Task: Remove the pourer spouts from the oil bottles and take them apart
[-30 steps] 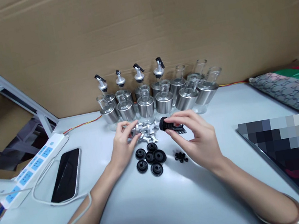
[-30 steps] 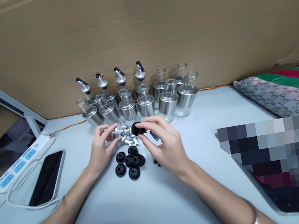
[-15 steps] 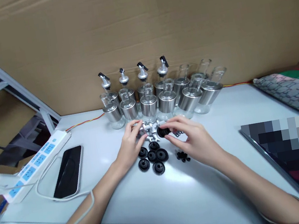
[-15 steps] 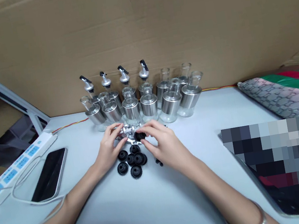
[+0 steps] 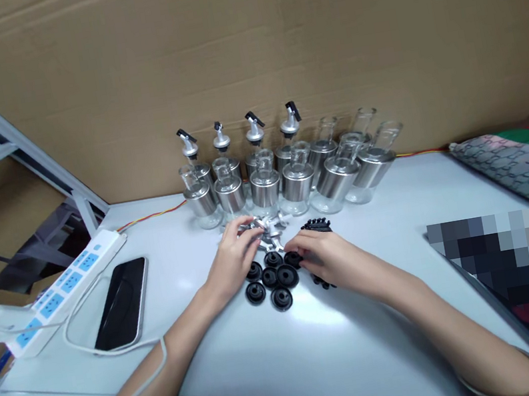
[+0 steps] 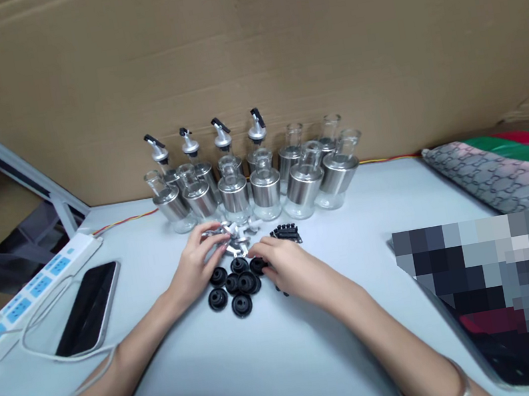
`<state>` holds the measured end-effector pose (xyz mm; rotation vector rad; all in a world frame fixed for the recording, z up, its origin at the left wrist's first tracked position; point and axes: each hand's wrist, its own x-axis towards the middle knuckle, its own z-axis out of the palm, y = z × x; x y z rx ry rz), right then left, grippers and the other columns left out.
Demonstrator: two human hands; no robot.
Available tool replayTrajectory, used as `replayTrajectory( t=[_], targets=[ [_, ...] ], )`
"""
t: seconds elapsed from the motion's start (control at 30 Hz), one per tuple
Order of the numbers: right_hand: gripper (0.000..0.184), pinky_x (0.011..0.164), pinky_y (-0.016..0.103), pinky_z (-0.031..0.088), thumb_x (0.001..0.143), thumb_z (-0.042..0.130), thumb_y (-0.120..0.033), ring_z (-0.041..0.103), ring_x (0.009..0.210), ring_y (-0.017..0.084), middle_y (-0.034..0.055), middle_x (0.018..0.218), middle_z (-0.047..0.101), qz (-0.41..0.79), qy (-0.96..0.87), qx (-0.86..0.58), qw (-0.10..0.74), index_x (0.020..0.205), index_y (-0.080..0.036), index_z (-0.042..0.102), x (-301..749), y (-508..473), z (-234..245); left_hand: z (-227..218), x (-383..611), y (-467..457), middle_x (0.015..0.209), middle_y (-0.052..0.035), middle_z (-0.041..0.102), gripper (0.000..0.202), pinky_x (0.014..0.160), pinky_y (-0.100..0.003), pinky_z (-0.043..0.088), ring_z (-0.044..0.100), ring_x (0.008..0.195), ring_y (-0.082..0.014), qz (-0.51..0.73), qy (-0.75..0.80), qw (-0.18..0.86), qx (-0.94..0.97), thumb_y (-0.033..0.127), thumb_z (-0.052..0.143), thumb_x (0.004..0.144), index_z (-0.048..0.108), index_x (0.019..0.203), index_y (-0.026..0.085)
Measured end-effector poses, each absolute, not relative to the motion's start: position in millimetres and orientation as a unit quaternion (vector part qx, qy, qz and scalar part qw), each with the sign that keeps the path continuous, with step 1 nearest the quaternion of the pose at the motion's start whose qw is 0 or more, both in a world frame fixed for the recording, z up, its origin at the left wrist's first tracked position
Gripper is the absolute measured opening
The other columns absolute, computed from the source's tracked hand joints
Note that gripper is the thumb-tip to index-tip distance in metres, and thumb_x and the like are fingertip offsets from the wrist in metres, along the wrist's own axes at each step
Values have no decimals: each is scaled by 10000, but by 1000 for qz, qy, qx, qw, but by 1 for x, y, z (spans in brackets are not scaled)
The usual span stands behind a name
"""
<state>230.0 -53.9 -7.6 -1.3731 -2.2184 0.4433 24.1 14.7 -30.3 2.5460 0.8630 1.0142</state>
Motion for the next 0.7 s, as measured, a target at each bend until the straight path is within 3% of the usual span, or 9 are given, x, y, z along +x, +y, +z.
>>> replayTrajectory(
  t=[0.3, 0.53, 0.7],
  targets=[
    [252, 693, 344, 517, 795, 470, -26, 638, 793, 200, 86, 913, 653, 139, -811, -511, 250, 960, -151, 613, 232, -55, -3, -24, 23, 12, 1161, -109, 545, 211, 941, -410, 456, 517, 1098, -214, 338, 300, 118, 884, 160, 425, 935, 599, 1054, 158],
    [203, 649, 315, 503, 862, 444, -98, 640, 726, 188, 76, 829, 678, 139, -814, -509, 244, 903, -159, 633, 229, -57, 6, -19, 22, 7, 1071, -87, 600, 191, 892, -405, 454, 541, 1016, -214, 312, 308, 113, 892, 179, 444, 925, 625, 983, 168],
    [167, 632, 300, 507, 883, 501, -264, 649, 755, 189, 60, 851, 704, 111, -734, -551, 383, 882, -188, 649, 241, -52, 26, -17, 22, 5, 1061, -85, 604, 194, 884, -393, 450, 545, 999, -211, 326, 316, 103, 885, 199, 444, 926, 626, 990, 174]
  ],
)
